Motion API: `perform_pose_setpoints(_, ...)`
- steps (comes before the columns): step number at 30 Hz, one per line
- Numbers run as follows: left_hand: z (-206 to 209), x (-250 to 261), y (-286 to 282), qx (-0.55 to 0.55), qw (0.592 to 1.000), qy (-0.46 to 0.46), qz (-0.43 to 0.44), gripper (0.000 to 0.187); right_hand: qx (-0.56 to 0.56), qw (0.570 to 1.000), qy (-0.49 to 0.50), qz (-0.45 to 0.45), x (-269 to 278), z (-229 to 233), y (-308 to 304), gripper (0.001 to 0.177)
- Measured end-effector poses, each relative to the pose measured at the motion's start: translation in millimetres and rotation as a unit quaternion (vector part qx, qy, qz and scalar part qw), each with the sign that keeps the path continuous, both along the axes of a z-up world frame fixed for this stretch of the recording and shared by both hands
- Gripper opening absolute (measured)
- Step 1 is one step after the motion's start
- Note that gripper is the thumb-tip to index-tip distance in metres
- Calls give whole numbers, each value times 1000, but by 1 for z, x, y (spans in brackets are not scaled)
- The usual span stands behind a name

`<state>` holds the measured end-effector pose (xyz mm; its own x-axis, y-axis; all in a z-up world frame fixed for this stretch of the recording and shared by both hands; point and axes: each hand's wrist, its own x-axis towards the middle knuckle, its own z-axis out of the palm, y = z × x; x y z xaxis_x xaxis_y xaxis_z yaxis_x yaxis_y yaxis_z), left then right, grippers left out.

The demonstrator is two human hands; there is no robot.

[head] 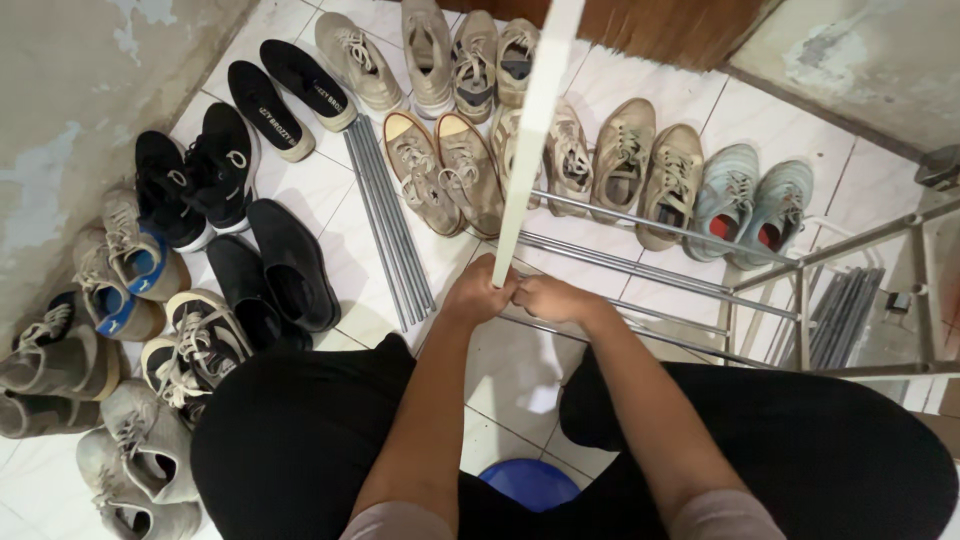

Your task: The person assembles a metal shoe rack by inserting vertical and horizontal metal rods into a white plastic frame. They repeatedly pick up rods from the floor, align them with the frame slots, and push them into place to build the structure.

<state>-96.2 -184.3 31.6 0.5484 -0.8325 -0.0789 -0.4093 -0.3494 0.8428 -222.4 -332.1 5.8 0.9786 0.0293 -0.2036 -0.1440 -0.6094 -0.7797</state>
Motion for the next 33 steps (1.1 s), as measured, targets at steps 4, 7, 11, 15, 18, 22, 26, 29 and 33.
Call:
perform_pose_setpoints(4, -4, -3, 2, -91, 996, 8, -11, 22, 290, 879, 350, -141, -1, 12, -10, 21)
perform_pose_setpoints(7, -8, -8, 4, -101, 991, -85, 8, 30, 396, 811, 411, -128, -4, 17, -12, 19)
perform_pose_setpoints(11, 6, -4, 10, -37, 999, 3, -9, 32, 344, 854, 370, -124, -2, 16, -7, 23)
perform_pose_setpoints(15, 26, 2, 3, -40, 998, 45, 9, 33, -186, 954, -175, -153, -20, 23, 45, 18)
perform_pose_setpoints(18, 38, -1, -3, -1, 992, 118, 34, 29, -393, 865, -242, -198, -30, 40, 79, 31)
perform_pose_setpoints(22, 23, -10, -6, -91, 984, 139, 57, 23, -447, 853, -173, -206, -23, 38, 91, 17)
perform_pose_setpoints(26, 0, -10, -6, -92, 993, 51, 54, 21, -398, 906, -61, -134, -18, 16, 68, 19)
perform_pose_setpoints(29, -7, -7, 2, -75, 992, 92, 47, 21, -289, 954, 7, -77, -21, -12, 46, 17)
perform_pose_setpoints(33, -9, -6, 2, -117, 992, 17, 38, 22, 91, 995, -13, 23, -5, -43, 0, 21)
